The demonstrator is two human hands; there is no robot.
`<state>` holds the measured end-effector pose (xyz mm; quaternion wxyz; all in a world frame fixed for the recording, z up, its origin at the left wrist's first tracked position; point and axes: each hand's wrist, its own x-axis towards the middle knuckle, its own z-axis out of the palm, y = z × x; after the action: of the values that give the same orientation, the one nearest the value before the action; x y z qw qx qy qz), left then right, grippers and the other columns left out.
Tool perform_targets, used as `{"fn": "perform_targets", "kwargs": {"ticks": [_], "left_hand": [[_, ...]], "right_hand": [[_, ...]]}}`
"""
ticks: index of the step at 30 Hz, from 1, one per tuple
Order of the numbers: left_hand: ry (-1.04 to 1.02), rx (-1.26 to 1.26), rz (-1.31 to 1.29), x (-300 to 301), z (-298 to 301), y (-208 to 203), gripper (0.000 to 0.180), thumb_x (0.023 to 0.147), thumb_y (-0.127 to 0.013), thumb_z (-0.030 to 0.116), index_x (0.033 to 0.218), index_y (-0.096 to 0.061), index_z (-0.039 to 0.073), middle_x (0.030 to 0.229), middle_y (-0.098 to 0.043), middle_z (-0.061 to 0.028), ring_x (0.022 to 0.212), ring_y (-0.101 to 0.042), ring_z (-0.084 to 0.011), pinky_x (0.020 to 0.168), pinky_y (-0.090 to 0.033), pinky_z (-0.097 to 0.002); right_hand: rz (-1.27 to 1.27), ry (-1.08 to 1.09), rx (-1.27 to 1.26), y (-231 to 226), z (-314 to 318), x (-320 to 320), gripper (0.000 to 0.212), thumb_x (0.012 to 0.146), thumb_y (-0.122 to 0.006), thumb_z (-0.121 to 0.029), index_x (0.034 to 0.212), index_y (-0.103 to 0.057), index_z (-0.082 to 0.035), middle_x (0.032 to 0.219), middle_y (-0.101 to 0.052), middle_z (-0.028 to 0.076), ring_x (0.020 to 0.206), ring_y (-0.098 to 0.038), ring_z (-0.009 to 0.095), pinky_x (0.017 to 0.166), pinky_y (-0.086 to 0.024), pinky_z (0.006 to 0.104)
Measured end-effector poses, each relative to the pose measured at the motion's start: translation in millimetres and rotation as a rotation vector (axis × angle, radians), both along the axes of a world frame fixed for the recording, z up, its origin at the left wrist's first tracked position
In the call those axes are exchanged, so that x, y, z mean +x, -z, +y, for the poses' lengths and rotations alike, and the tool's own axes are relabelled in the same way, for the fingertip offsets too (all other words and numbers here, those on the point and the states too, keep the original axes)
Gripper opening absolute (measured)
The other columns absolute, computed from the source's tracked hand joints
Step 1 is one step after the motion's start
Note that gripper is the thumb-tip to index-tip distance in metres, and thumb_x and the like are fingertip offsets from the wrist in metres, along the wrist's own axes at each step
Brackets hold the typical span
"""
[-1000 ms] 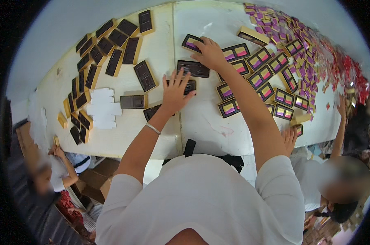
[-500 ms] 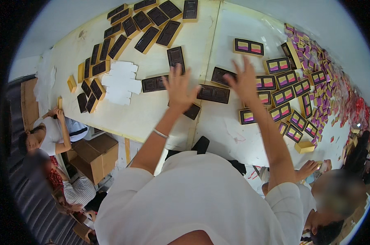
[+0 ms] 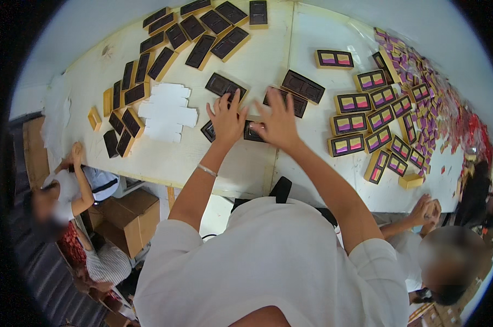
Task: The person places small pink and gold rectangular inserts into black rectangular trays on a white table. They repeatedly pick up inserts, position them into the trays, and move completed units aside. Other workers are visible in the background performing similar assembly tasks.
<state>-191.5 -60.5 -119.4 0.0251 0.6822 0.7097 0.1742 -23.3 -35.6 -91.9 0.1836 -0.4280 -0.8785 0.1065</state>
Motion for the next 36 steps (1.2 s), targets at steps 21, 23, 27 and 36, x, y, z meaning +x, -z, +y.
{"fn": "perform_targets", "kwargs": {"ticks": [21, 23, 27, 36], "left_hand": [[0.759, -0.010, -0.139, 35, -55, -5, 0.054, 0.075, -0.057, 0.051, 0.113, -0.055, 0.013, 0.091, -0.047, -0.0055, 0.085, -0.044, -0.0205, 0.087, -0.031, -0.0430], [0.836, 0.061, -0.174, 49, -34, -2, 0.053, 0.073, -0.058, 0.051, 0.108, -0.056, 0.011, 0.085, -0.047, -0.0042, 0.079, -0.045, -0.0196, 0.081, -0.033, -0.0380], [0.939, 0.027, -0.173, 56, -8, -4, 0.052, 0.072, -0.059, 0.051, 0.106, -0.057, 0.012, 0.083, -0.046, -0.0048, 0.078, -0.045, -0.0201, 0.079, -0.035, -0.0366], [0.160, 0.132, -0.160, 3, 98, -32, 0.050, 0.081, -0.056, 0.035, 0.124, -0.045, 0.012, 0.122, -0.044, -0.0121, 0.117, -0.036, -0.0306, 0.100, -0.014, -0.0578]], "right_hand": [[-0.159, 0.178, 0.018, 21, 36, 34, 0.057, 0.084, -0.048, -0.043, 0.133, -0.037, -0.017, 0.136, -0.028, 0.023, 0.126, -0.027, 0.038, 0.101, -0.014, 0.0566], [-0.165, 0.144, 0.003, 18, 40, 37, 0.056, 0.083, -0.048, -0.043, 0.132, -0.037, -0.017, 0.136, -0.029, 0.023, 0.125, -0.027, 0.038, 0.101, -0.015, 0.0559], [-0.167, 0.087, -0.011, 18, 48, 41, 0.056, 0.083, -0.050, -0.042, 0.132, -0.038, -0.018, 0.136, -0.028, 0.022, 0.125, -0.027, 0.038, 0.102, -0.015, 0.0545], [0.129, 0.189, 0.010, 3, 144, -1, 0.051, 0.084, -0.052, -0.035, 0.128, -0.041, -0.013, 0.136, -0.028, 0.023, 0.125, -0.028, 0.038, 0.101, -0.022, 0.0510]]}}
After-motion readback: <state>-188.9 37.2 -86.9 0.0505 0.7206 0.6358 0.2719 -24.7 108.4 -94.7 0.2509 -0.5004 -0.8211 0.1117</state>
